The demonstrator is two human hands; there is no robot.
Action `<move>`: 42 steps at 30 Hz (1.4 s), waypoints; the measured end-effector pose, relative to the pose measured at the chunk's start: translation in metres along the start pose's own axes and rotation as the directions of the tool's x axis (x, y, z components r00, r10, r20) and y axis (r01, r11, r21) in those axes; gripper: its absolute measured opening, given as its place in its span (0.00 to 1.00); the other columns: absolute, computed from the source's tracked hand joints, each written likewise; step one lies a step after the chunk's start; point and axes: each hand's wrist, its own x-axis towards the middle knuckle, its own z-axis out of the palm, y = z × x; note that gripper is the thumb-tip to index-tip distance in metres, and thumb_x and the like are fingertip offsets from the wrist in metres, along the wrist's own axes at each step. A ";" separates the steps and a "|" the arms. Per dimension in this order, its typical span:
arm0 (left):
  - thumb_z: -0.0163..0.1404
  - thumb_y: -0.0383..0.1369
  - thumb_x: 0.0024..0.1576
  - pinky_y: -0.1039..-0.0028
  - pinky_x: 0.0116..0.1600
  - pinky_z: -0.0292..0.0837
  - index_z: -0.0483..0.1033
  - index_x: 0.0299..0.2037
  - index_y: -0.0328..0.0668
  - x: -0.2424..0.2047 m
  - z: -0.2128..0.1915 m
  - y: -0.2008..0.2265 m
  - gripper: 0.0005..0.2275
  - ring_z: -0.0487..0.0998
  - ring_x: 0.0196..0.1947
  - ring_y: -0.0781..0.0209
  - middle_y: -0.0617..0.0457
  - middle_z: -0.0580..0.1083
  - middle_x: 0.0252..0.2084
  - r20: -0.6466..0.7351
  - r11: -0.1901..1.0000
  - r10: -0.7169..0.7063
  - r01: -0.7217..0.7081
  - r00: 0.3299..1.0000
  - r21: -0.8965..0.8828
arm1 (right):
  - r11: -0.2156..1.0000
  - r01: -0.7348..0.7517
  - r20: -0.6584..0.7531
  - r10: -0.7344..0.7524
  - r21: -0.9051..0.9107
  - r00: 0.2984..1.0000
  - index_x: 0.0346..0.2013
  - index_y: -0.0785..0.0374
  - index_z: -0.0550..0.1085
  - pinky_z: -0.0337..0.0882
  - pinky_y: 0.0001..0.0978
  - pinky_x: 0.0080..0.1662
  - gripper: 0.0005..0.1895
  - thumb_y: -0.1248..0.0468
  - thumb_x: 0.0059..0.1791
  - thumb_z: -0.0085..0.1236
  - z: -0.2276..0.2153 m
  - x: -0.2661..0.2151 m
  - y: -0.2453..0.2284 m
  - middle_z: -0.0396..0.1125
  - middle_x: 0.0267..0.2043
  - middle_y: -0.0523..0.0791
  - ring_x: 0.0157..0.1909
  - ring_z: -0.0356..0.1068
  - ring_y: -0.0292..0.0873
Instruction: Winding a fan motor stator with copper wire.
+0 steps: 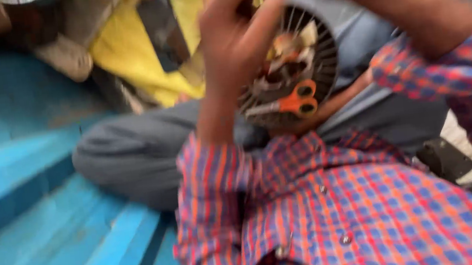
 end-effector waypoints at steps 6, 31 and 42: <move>0.61 0.30 0.58 0.73 0.39 0.73 0.82 0.40 0.38 0.014 -0.031 -0.039 0.05 0.77 0.32 0.64 0.45 0.78 0.33 0.557 0.945 -0.324 0.240 0.765 0.221 | 0.957 0.115 0.468 -0.233 0.266 0.852 0.27 0.57 0.75 0.71 0.44 0.37 0.08 0.65 0.38 0.67 -0.109 0.006 -0.080 0.70 0.29 0.47 0.35 0.72 0.51; 0.59 0.29 0.59 0.54 0.67 0.64 0.82 0.45 0.37 -0.069 -0.006 0.010 0.07 0.64 0.66 0.39 0.43 0.65 0.65 0.334 0.837 0.213 -0.348 0.918 0.422 | 0.909 -0.056 0.425 -0.138 0.413 0.895 0.35 0.59 0.81 0.64 0.41 0.30 0.05 0.66 0.45 0.65 -0.133 0.016 -0.049 0.68 0.29 0.46 0.26 0.66 0.45; 0.56 0.29 0.59 0.59 0.61 0.71 0.81 0.42 0.36 -0.029 0.002 0.023 0.06 0.74 0.58 0.46 0.46 0.67 0.64 0.141 0.898 0.294 -0.323 0.945 0.299 | 0.790 -0.269 0.526 -0.078 0.551 0.847 0.42 0.60 0.80 0.72 0.31 0.41 0.09 0.58 0.58 0.60 -0.032 0.005 0.014 0.74 0.38 0.43 0.37 0.74 0.37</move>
